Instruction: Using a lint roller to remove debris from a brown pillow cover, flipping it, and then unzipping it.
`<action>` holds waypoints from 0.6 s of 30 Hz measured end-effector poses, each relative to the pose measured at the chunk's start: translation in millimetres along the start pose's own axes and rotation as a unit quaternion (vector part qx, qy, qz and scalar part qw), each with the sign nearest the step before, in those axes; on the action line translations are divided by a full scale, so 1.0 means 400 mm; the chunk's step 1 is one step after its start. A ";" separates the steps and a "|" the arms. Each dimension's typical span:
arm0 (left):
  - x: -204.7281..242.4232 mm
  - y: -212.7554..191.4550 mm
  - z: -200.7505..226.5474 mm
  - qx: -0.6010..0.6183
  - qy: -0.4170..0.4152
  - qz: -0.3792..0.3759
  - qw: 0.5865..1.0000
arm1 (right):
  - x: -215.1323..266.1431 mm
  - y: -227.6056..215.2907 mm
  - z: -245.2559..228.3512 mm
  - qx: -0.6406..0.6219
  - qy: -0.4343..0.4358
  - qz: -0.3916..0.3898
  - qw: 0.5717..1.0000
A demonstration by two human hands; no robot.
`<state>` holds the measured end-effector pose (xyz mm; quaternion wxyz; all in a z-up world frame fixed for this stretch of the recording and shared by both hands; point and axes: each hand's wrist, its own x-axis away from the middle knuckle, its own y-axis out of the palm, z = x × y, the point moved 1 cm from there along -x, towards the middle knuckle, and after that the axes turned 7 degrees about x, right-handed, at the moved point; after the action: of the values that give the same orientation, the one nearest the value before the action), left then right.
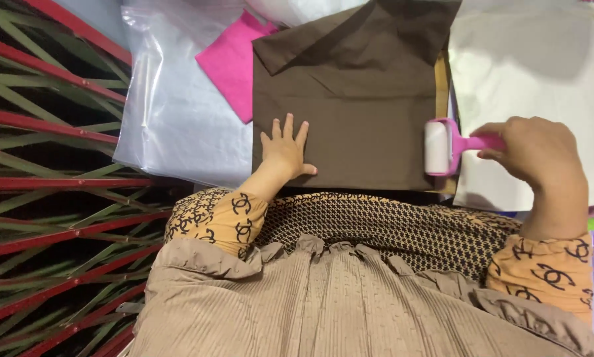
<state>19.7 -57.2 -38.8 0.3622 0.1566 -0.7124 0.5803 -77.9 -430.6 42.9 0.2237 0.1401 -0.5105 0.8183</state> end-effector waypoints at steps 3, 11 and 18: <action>-0.054 0.018 -0.021 0.005 -0.020 0.041 0.999 | -0.020 -0.056 -0.121 -0.194 -0.097 0.077 0.973; -0.054 0.010 -0.015 -0.009 -0.037 -0.006 0.999 | -0.038 -0.103 -0.260 -0.167 -0.193 0.046 0.966; -0.059 -0.018 -0.044 -0.011 -0.041 0.008 0.999 | -0.047 -0.029 -0.038 -0.092 -0.034 0.042 0.994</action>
<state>46.5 -47.5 -49.2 0.3299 0.1704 -0.7339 0.5688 -55.6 -416.7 36.7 0.1833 0.1247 -0.5967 0.7713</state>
